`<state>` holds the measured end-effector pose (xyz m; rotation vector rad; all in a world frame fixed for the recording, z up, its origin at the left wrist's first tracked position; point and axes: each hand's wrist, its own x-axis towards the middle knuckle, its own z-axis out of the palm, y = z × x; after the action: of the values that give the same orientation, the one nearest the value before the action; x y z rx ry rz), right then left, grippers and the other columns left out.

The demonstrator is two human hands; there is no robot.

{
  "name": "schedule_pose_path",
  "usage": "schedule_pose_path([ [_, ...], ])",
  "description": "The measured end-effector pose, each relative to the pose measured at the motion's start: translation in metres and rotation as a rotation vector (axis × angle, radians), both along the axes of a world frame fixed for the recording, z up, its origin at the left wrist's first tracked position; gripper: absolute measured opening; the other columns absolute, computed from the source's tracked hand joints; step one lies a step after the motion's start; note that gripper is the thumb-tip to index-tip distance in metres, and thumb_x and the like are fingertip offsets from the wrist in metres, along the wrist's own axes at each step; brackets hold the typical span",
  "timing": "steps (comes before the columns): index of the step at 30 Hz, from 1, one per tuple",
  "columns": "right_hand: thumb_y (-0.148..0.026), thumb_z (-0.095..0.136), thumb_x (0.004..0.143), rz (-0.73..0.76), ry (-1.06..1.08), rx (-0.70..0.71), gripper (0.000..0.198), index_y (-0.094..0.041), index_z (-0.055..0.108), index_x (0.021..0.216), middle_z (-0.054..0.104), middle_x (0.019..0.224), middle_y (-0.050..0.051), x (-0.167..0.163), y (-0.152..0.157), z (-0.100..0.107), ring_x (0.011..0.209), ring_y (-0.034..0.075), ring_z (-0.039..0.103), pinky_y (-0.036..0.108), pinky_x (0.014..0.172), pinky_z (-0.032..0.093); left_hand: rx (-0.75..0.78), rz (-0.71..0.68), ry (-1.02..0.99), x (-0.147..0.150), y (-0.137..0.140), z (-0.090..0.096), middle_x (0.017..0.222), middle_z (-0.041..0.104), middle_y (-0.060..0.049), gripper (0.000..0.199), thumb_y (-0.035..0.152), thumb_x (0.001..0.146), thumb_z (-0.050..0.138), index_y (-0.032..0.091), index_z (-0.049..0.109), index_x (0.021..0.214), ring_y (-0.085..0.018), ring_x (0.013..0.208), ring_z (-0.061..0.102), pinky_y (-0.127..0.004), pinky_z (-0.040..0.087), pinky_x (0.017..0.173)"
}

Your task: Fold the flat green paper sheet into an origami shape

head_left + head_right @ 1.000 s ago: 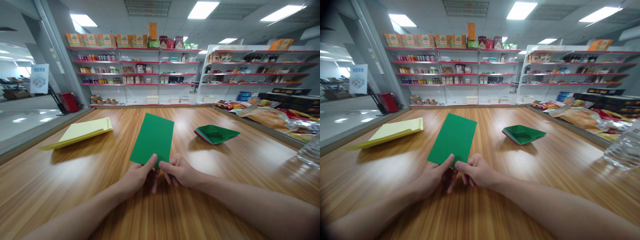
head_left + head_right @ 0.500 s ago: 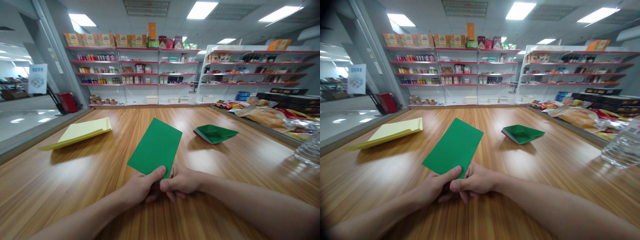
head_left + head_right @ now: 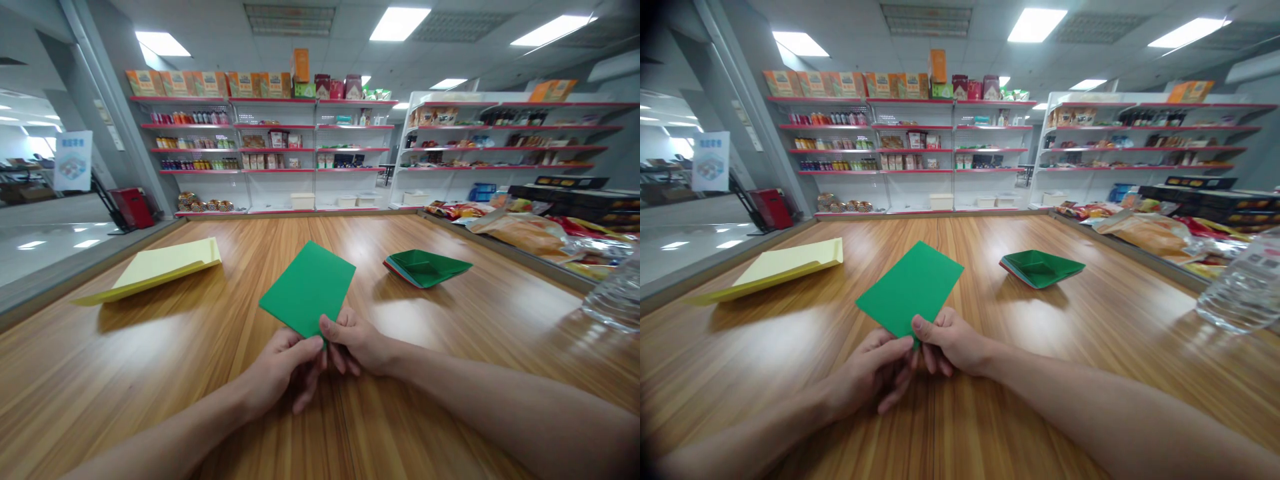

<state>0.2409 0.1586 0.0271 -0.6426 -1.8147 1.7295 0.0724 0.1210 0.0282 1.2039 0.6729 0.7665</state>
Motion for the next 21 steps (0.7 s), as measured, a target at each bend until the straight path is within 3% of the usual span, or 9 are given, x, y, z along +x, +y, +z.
schedule_pose_path([
  [6,-0.066,0.046,0.083,-0.011,0.028,-0.009,0.065,-0.010,0.061,0.052,0.050,0.039,-0.002,-0.001,-0.001,-0.005,0.024,0.004,0.036,0.017,0.025,0.020,0.052,-0.027,0.050,0.001,-0.002,0.004,0.041,0.045,0.003,0.048,0.058,0.080,0.057,0.014,0.052,0.061,-0.006,0.028,0.037,-0.015,0.021,0.027],
  [11,-0.068,0.050,0.079,-0.001,0.034,-0.017,0.064,-0.009,0.065,0.058,0.050,0.037,-0.003,0.000,-0.003,-0.003,0.023,0.004,0.034,0.017,0.024,0.018,0.032,-0.061,-0.030,0.003,-0.003,0.013,0.036,0.030,0.009,0.046,0.056,0.076,0.061,0.016,0.048,0.056,-0.003,0.027,0.022,-0.014,0.017,0.027],
  [18,-0.071,0.056,0.071,-0.097,0.099,-0.112,0.067,-0.014,0.048,0.038,0.042,0.029,-0.003,-0.003,-0.002,0.002,0.020,0.003,0.027,0.019,0.024,0.011,0.026,-0.061,-0.030,0.002,-0.003,0.015,0.036,0.029,0.010,0.043,0.050,0.075,0.062,0.016,0.048,0.054,-0.003,0.027,0.020,-0.015,0.016,0.027],
  [21,-0.069,0.057,0.072,-0.115,0.109,-0.099,0.066,-0.014,0.048,0.037,0.040,0.027,-0.004,-0.004,-0.002,0.004,0.021,0.003,0.026,0.019,0.024,0.010,0.025,-0.049,-0.006,0.001,-0.004,0.012,0.035,0.027,0.010,0.044,0.053,0.076,0.061,0.016,0.049,0.055,-0.003,0.027,0.020,-0.015,0.016,0.027],
])
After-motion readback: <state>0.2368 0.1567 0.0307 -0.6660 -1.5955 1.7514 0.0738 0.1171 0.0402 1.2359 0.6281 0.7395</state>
